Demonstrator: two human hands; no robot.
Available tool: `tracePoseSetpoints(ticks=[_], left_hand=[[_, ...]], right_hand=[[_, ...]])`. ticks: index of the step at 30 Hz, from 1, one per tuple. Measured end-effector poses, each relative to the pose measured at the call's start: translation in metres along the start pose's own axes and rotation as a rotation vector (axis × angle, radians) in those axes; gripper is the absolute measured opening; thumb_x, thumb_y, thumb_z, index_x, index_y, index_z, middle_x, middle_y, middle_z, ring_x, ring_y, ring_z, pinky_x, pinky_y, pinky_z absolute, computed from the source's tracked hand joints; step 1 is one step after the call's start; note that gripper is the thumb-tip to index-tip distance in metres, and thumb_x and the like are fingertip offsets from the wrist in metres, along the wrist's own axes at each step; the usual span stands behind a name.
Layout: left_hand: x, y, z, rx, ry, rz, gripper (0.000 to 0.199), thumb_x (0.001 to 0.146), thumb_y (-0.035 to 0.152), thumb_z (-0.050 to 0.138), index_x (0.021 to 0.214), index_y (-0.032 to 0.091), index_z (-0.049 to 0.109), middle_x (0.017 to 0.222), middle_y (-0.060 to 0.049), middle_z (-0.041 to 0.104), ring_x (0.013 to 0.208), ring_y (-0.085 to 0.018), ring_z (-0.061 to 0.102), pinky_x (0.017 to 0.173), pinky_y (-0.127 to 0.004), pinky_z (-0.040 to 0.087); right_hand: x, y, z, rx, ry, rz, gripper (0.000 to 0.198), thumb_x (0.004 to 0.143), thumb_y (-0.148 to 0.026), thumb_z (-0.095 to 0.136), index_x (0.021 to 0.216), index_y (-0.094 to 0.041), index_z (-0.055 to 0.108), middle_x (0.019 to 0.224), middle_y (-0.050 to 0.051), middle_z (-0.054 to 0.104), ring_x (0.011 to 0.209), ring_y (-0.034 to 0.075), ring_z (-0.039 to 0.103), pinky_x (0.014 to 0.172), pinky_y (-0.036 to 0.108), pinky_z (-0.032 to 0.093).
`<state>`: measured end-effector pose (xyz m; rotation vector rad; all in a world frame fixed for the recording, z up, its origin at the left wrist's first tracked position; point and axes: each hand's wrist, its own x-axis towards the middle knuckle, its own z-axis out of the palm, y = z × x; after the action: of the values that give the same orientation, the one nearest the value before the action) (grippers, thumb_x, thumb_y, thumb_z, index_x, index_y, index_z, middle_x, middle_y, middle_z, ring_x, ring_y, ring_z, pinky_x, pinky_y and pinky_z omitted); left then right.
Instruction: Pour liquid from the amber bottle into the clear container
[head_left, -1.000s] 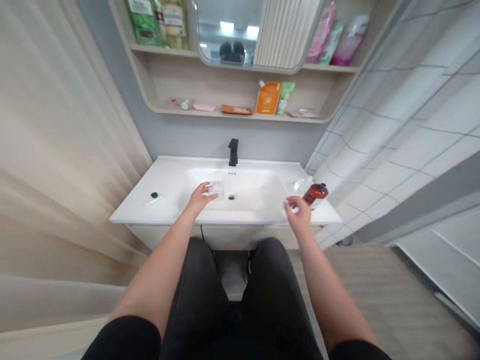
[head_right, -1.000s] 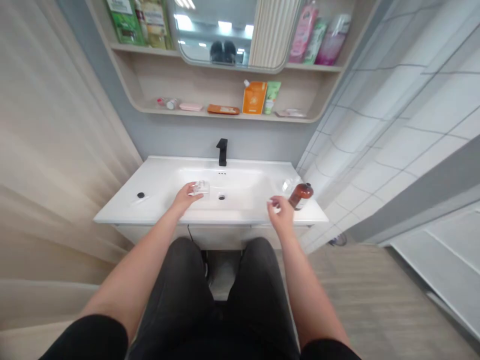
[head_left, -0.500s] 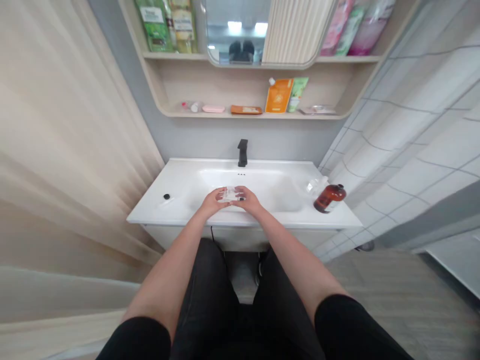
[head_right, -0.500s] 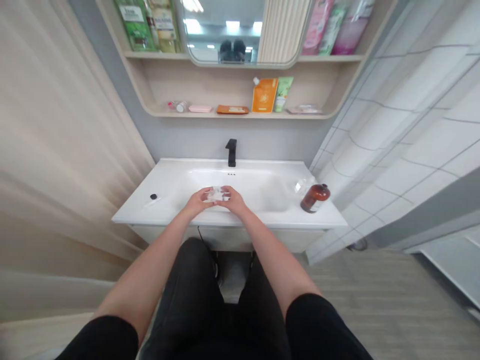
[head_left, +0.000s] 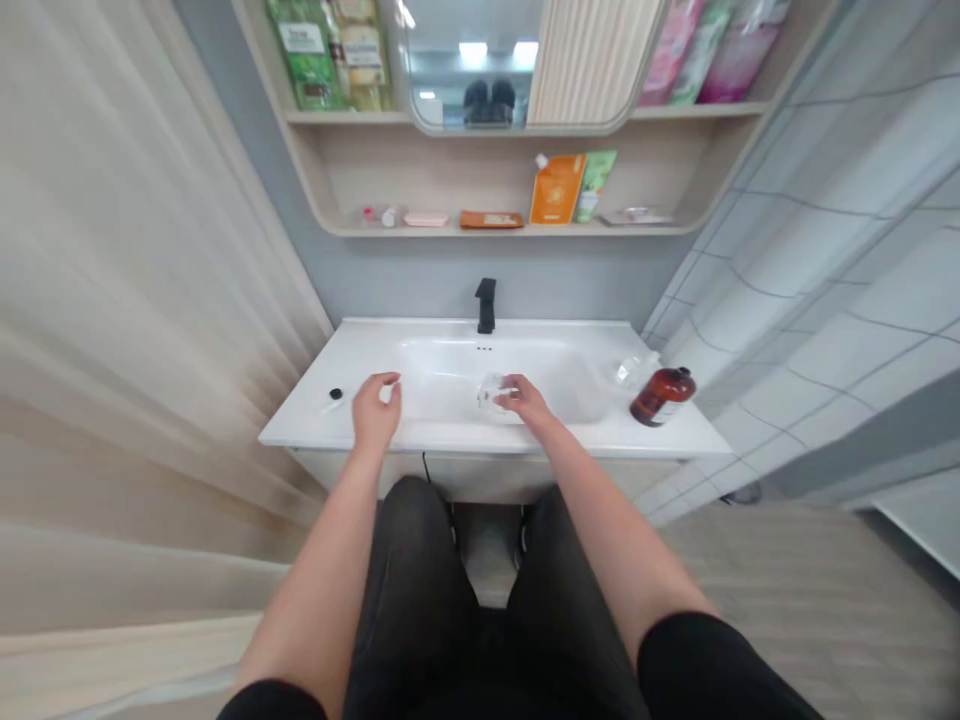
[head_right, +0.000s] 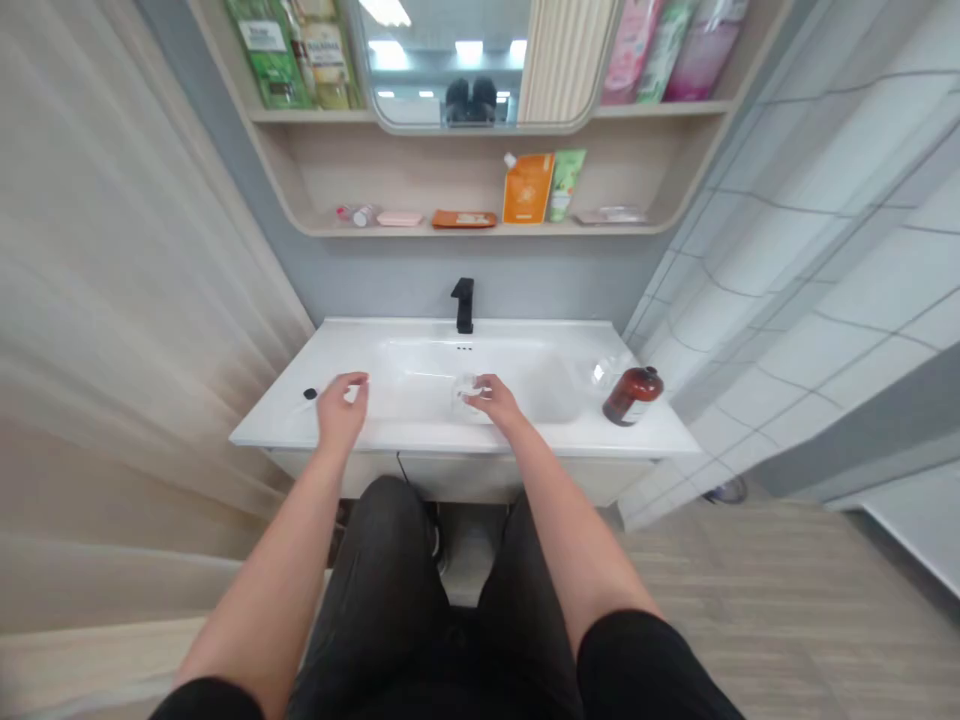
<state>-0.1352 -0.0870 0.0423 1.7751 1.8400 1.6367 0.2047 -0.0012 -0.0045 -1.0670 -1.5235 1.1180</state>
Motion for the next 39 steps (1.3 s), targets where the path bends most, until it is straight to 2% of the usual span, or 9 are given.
tracePoseSetpoints(ticks=[3,5,11,15,18,22,25,32,39], left_hand=[[0.004,-0.031,-0.056,0.284,0.167,-0.176,0.029,0.096,0.030,0.061,0.118,0.020,0.076,0.124,-0.017,0.075,0.127,-0.038,0.065,0.120,-0.056,0.045],[0.005,-0.053,-0.081,0.451,0.148,-0.222,0.038,0.091,0.033,0.065,0.124,0.017,0.075,0.127,-0.021,0.073,0.129,-0.044,0.063,0.119,-0.062,0.044],[0.000,-0.085,-0.099,0.568,-0.041,-0.303,0.036,0.080,0.034,0.072,0.112,0.019,0.077,0.103,-0.020,0.075,0.115,-0.048,0.068,0.106,-0.062,0.052],[-0.004,-0.052,-0.070,0.393,-0.063,-0.165,0.033,0.087,0.039,0.069,0.113,0.022,0.078,0.115,-0.017,0.077,0.109,-0.040,0.071,0.106,-0.055,0.054],[-0.005,-0.006,-0.020,0.054,-0.252,-0.032,0.038,0.090,0.048,0.071,0.119,0.025,0.077,0.121,-0.010,0.076,0.091,-0.028,0.072,0.092,-0.043,0.059],[0.002,0.036,0.054,-0.262,-0.363,-0.063,0.031,0.088,0.050,0.074,0.106,0.025,0.071,0.095,-0.004,0.074,0.080,-0.022,0.070,0.077,-0.035,0.055],[0.009,0.043,0.085,-0.270,-0.382,-0.062,0.027,0.089,0.052,0.072,0.093,0.026,0.068,0.084,-0.002,0.070,0.076,-0.021,0.065,0.075,-0.034,0.051],[0.011,0.035,0.092,-0.176,-0.353,-0.039,0.025,0.090,0.050,0.070,0.090,0.025,0.070,0.076,0.000,0.068,0.069,-0.020,0.060,0.070,-0.032,0.044],[0.006,0.023,0.106,-0.236,-0.283,-0.151,0.026,0.094,0.050,0.071,0.096,0.025,0.072,0.075,0.000,0.069,0.069,-0.022,0.065,0.072,-0.034,0.049]], right_hand=[[0.003,0.004,-0.002,0.032,-0.040,0.017,0.057,0.066,-0.056,0.093,0.106,-0.026,0.065,0.119,0.004,0.073,0.095,0.023,0.071,0.089,0.042,0.061],[0.004,0.005,-0.002,-0.011,-0.063,0.007,0.057,0.065,-0.056,0.094,0.105,-0.026,0.067,0.118,0.004,0.074,0.098,0.025,0.071,0.094,0.044,0.060],[0.003,0.003,-0.003,-0.093,-0.098,-0.010,0.061,0.061,-0.048,0.098,0.109,-0.028,0.068,0.116,0.004,0.076,0.100,0.027,0.073,0.098,0.048,0.061],[0.001,0.000,-0.001,-0.123,-0.103,-0.044,0.062,0.061,-0.041,0.100,0.112,-0.027,0.069,0.122,0.006,0.076,0.100,0.026,0.075,0.097,0.047,0.063],[-0.001,-0.001,0.000,-0.151,-0.092,-0.059,0.064,0.061,-0.036,0.100,0.117,-0.028,0.070,0.122,0.006,0.076,0.103,0.027,0.076,0.099,0.046,0.063],[-0.002,0.001,-0.001,-0.203,-0.065,-0.042,0.068,0.063,-0.035,0.100,0.123,-0.029,0.070,0.123,0.006,0.076,0.104,0.027,0.076,0.098,0.046,0.063],[-0.001,0.004,-0.002,-0.250,-0.030,-0.042,0.073,0.061,-0.033,0.101,0.128,-0.030,0.071,0.122,0.006,0.076,0.107,0.028,0.074,0.097,0.046,0.062],[0.005,0.009,0.000,-0.312,-0.009,-0.089,0.076,0.062,-0.029,0.100,0.133,-0.028,0.072,0.129,0.007,0.074,0.116,0.028,0.071,0.108,0.047,0.058],[0.005,0.009,0.000,-0.357,0.010,-0.101,0.077,0.062,-0.026,0.100,0.135,-0.028,0.074,0.126,0.007,0.073,0.113,0.029,0.071,0.106,0.046,0.058]])
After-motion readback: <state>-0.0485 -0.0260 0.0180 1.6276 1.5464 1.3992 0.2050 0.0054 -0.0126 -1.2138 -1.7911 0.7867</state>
